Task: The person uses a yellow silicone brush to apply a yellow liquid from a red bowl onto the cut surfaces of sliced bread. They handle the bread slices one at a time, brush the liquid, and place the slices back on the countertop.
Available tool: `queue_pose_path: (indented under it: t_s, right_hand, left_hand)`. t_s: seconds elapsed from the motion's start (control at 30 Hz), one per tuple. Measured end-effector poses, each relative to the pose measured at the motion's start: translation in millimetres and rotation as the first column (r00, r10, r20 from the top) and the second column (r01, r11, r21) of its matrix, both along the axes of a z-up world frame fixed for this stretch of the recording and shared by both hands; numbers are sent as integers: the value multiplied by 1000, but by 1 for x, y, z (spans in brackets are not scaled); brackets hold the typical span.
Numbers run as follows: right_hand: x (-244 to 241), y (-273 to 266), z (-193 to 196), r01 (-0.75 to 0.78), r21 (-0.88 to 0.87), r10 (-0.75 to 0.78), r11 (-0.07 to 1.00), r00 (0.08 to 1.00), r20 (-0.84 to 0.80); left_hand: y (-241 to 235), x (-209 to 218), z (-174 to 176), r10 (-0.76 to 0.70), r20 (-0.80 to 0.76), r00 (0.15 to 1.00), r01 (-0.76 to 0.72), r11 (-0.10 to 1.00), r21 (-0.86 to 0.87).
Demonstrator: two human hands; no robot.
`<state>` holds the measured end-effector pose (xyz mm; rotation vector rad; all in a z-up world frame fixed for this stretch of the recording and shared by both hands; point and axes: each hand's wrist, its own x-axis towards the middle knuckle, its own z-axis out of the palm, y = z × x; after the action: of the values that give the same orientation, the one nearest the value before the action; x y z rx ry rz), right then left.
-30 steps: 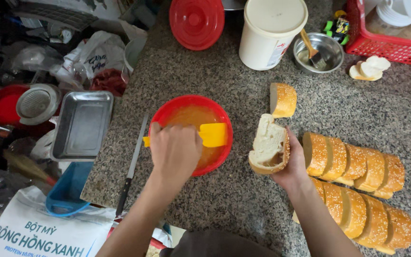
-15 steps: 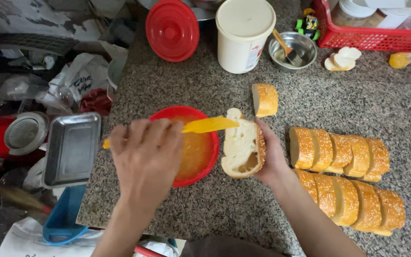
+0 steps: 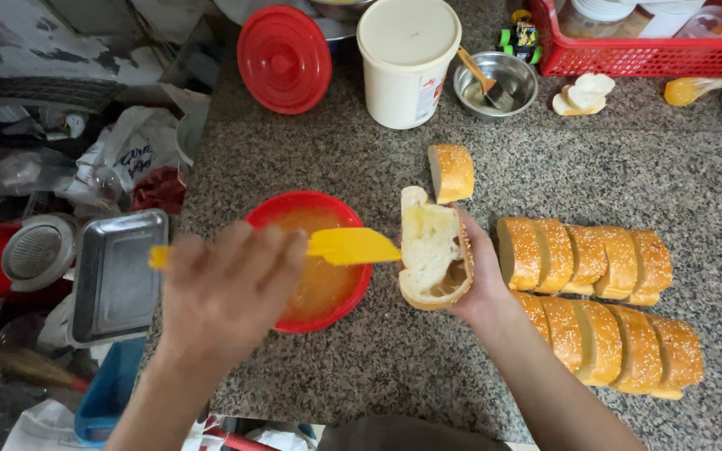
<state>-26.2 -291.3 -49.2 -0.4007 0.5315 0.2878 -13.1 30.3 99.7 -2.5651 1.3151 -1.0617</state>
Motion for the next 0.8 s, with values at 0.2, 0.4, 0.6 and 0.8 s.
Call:
queue_pose_path:
  t_s: [0.2,0.4,0.6,0.8]
  right_hand:
    - [-2,13,5,-156,-298,145,942,988,-59]
    - [-7,9,7,-223,-185,244,957,965,99]
    - [-9,9,5,-198,-230,211,953,977,32]
    - [-4,4,6,-144,-215,152,966,988,24]
  left_hand:
    - [-23,15,15,-31,-169,985,6,989,-147]
    - [-21,21,18,64,-123,990,-91,969,-229]
    - [-24,18,16,79,-101,992,-95,982,-165]
    - [-23,19,12,12,-489,872,-215,907,-361]
